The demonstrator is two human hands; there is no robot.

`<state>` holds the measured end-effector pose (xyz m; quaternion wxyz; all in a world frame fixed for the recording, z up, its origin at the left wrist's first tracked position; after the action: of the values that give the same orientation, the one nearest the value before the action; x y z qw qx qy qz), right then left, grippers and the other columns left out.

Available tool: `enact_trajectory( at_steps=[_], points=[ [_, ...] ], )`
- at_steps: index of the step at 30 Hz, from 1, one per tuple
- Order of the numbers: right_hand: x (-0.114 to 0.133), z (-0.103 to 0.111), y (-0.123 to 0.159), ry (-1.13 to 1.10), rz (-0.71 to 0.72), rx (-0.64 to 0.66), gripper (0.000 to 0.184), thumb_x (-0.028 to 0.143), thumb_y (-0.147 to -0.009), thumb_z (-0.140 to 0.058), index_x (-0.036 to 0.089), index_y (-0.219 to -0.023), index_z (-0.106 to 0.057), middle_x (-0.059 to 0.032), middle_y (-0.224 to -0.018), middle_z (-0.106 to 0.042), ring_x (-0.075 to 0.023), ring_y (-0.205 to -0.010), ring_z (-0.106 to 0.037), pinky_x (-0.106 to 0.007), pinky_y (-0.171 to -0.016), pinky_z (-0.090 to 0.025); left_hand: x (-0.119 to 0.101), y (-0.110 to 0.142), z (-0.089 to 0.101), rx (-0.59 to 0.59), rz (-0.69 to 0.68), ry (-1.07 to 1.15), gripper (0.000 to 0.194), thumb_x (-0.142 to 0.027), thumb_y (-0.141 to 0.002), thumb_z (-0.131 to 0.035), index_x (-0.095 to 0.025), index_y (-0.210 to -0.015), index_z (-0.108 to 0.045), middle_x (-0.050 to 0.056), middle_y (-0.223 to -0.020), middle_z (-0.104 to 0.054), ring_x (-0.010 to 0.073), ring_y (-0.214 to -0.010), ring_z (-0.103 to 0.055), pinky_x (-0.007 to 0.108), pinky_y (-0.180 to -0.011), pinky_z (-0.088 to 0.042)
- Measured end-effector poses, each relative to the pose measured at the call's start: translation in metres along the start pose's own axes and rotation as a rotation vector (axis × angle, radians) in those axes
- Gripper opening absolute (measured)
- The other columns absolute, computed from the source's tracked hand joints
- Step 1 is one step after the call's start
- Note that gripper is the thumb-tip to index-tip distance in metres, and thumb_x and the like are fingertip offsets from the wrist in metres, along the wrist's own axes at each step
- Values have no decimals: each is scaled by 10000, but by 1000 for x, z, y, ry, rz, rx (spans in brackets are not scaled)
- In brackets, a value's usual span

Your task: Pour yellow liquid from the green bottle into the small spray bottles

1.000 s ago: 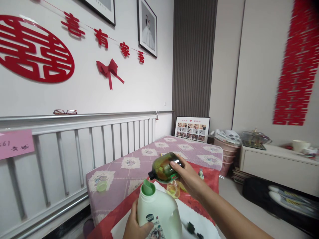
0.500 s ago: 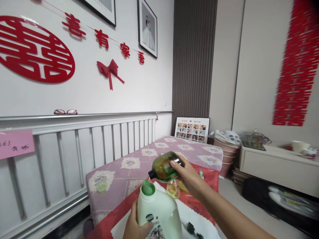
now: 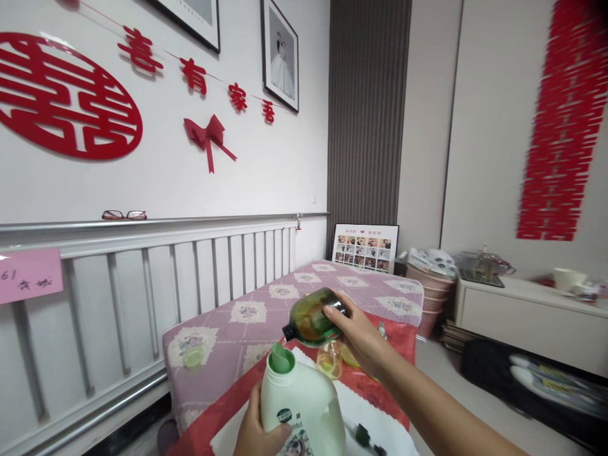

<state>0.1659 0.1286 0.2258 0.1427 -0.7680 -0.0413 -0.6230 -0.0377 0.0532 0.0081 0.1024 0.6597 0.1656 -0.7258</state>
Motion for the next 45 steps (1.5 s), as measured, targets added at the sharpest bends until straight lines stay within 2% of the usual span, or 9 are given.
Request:
enact_trajectory(
  at_steps=[6, 15, 19, 23, 31, 35, 39, 45],
  points=[
    [0, 2, -1, 3, 12, -7, 651, 423, -676, -854, 235, -1248, -605, -69, -1148, -749, -228, -951, -729, -304, -770, -584, 2, -1, -3, 21, 15, 27, 944, -296, -541, -704, -103, -1413, -400, 136, -1243, -714, 259, -1015, -684, 288, -902, -523],
    [5, 5, 0, 63, 59, -12, 618, 448, -685, -830, 252, -1235, -630, -71, -1168, -741, -244, -944, -728, -316, -731, -583, -4, 2, -2, 28, 10, 36, 934, -272, -543, -675, -92, -1420, -410, 124, -1256, -719, 241, -1027, -690, 259, -902, -527],
    [8, 6, -1, 85, 81, -10, 582, 452, -699, -812, 266, -1223, -639, -66, -1175, -735, -260, -976, -722, -327, -734, -583, -2, 1, -2, 36, 1, 52, 944, -250, -540, -674, -76, -1419, -377, 162, -1296, -699, 261, -1059, -684, 288, -931, -527],
    [7, 7, -2, 111, 75, -17, 617, 470, -685, -809, 271, -1240, -625, -69, -1212, -723, -277, -1010, -720, -341, -749, -587, 0, -1, -2, 22, -13, 59, 915, -269, -532, -699, -106, -1389, -425, 154, -1301, -696, 273, -1071, -682, 300, -944, -525],
    [10, 8, -2, 153, 98, -27, 633, 499, -679, -803, 277, -1243, -624, -80, -1278, -703, -307, -1140, -686, -393, -904, -580, 1, 0, -3, 8, 3, 51, 953, -266, -511, -652, -72, -1411, -404, 156, -1324, -684, 259, -1086, -676, 277, -948, -518],
    [8, 9, -4, 176, 111, -18, 635, 516, -667, -801, 279, -1230, -627, -79, -1239, -712, -319, -1126, -687, -426, -930, -573, 3, -1, -2, 17, 5, 43, 962, -264, -518, -666, -80, -1422, -391, 161, -1350, -669, 266, -1109, -672, 277, -955, -514],
    [9, 9, -6, 170, 121, -3, 665, 517, -669, -795, 261, -1254, -608, -100, -1298, -682, -328, -1182, -662, -441, -982, -553, 4, -2, -2, 19, 25, 23, 975, -239, -527, -660, -97, -1440, -348, 165, -1363, -659, 269, -1127, -662, 295, -972, -503],
    [13, 8, -2, 185, 111, -9, 672, 497, -681, -793, 265, -1281, -601, -93, -1300, -689, -343, -1221, -642, -468, -1016, -541, 4, -2, -2, -10, 9, 27, 978, -242, -505, -628, -49, -1428, -369, 176, -1334, -670, 262, -1092, -677, 278, -944, -514]
  ],
)
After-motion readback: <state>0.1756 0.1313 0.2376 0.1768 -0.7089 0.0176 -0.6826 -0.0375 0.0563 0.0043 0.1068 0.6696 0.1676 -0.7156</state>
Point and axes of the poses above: each hand's wrist, its own y-axis away from the middle knuckle, its own z-axis out of the back of the hand, x = y × z, the point moved 6 cm from there along -y, towards the middle knuckle
